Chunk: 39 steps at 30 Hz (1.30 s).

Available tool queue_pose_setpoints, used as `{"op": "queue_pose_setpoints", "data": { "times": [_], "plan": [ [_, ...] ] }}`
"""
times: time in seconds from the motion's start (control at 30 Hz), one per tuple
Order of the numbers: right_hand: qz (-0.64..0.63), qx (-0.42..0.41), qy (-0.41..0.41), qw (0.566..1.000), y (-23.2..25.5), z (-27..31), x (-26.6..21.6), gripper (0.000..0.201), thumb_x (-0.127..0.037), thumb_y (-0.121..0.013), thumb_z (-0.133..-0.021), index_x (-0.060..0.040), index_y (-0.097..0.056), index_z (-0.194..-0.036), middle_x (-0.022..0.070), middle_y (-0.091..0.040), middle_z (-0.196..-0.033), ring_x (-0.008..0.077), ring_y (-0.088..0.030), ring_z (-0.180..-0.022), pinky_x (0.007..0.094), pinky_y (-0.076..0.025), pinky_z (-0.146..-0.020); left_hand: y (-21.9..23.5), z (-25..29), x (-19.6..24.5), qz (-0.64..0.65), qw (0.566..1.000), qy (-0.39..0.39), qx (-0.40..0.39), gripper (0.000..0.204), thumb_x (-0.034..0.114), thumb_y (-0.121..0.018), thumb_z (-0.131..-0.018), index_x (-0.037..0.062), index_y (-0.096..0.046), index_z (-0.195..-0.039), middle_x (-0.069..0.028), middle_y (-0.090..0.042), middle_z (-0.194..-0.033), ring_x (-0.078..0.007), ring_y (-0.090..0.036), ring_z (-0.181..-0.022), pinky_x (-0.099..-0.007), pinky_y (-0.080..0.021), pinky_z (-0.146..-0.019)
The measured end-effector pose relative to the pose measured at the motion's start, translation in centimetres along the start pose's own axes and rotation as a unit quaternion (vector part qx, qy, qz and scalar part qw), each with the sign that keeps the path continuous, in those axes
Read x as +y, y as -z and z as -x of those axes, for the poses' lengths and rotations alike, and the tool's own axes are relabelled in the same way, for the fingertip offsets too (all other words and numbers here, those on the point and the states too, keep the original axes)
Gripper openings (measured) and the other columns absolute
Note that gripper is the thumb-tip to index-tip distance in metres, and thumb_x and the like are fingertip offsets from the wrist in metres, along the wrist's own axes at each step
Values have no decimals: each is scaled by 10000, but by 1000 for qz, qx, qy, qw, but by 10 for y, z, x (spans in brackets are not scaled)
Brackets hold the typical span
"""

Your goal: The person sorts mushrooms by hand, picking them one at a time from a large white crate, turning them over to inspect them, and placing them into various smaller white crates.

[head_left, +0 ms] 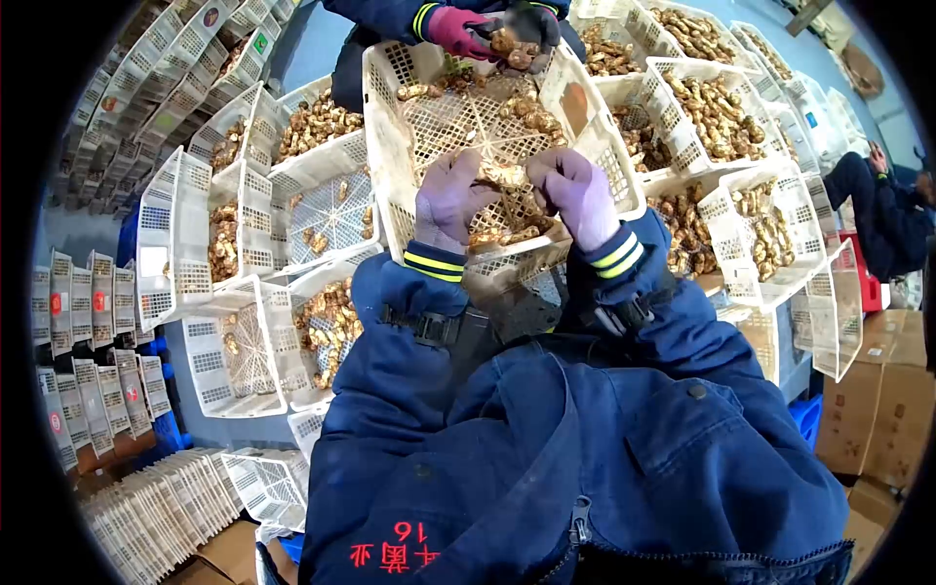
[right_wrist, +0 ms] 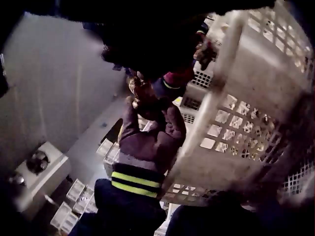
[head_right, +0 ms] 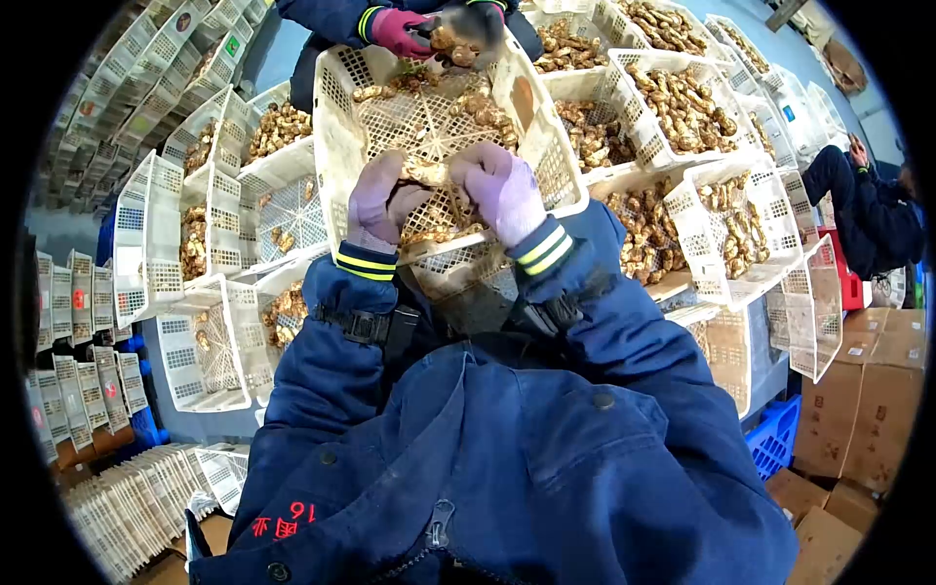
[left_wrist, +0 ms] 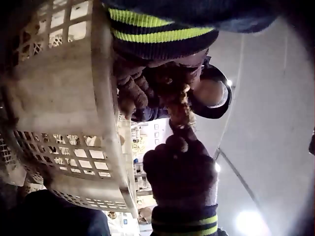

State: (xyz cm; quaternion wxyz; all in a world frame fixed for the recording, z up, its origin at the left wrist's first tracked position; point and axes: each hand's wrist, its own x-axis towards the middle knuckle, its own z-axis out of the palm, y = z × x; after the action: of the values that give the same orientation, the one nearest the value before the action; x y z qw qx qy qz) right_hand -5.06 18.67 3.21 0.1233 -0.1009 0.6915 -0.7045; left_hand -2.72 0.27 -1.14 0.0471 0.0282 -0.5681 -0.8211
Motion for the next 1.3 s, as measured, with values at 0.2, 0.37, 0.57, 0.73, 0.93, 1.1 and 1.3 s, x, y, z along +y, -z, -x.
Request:
{"op": "queue_pose_setpoints", "data": {
  "times": [0.2,0.37,0.57,0.73,0.93,1.1,1.3],
  "plan": [
    [109,-152,156,970,23,39,-22,195,-64,-575,-816,-4,-649,-986,109,-636,-856,222,-631,-770,302,-500,-695,16,-5,-24,72,995,12,67,481,246,-714,-840,7,-516,-1207,-100,-607,-992,-194,-647,-795,-280,-577,-651],
    [270,-229,315,881,16,40,-19,237,-93,-622,-797,-7,-626,-1018,185,-634,-963,350,-605,-939,413,-484,-834,-3,-3,1,18,978,103,178,613,476,-731,-781,-1,-536,-1114,-82,-612,-866,-176,-633,-648,-244,-545,-520],
    [281,-94,38,954,5,9,-19,500,-290,-647,-849,-14,-537,-1251,122,-647,-935,197,-618,-834,312,-483,-745,-8,-10,-4,-99,986,80,109,536,417,-632,-876,-56,-543,-1111,-113,-627,-922,-185,-623,-661,-244,-516,-503],
    [81,-179,46,979,15,1,13,272,-210,-586,-902,-16,-618,-1091,92,-617,-917,183,-621,-837,281,-496,-718,-14,0,8,30,993,66,97,629,536,-344,-970,-44,-539,-1111,-149,-622,-866,-235,-651,-711,-293,-549,-568],
    [-183,-131,-71,972,32,6,3,113,-55,-622,-894,-6,-551,-821,7,-531,-838,131,-612,-814,279,-527,-724,-3,-7,6,67,977,114,168,676,604,-310,-947,-10,-508,-1149,-158,-623,-885,-253,-636,-757,-338,-551,-675],
    [-240,-150,-32,958,39,7,14,111,-107,-530,-953,0,-533,-922,31,-554,-859,196,-649,-884,308,-552,-771,-5,-7,8,92,975,116,163,593,533,-308,-979,-1,-527,-1114,-135,-628,-814,-242,-634,-689,-322,-559,-623],
    [-393,-98,-243,881,48,2,16,275,-175,-458,-979,31,-517,-1152,178,-652,-987,273,-671,-865,359,-551,-805,-1,-9,2,102,976,119,149,562,505,-312,-988,1,-535,-1097,-122,-628,-784,-239,-637,-670,-323,-563,-614]
  ]
}}
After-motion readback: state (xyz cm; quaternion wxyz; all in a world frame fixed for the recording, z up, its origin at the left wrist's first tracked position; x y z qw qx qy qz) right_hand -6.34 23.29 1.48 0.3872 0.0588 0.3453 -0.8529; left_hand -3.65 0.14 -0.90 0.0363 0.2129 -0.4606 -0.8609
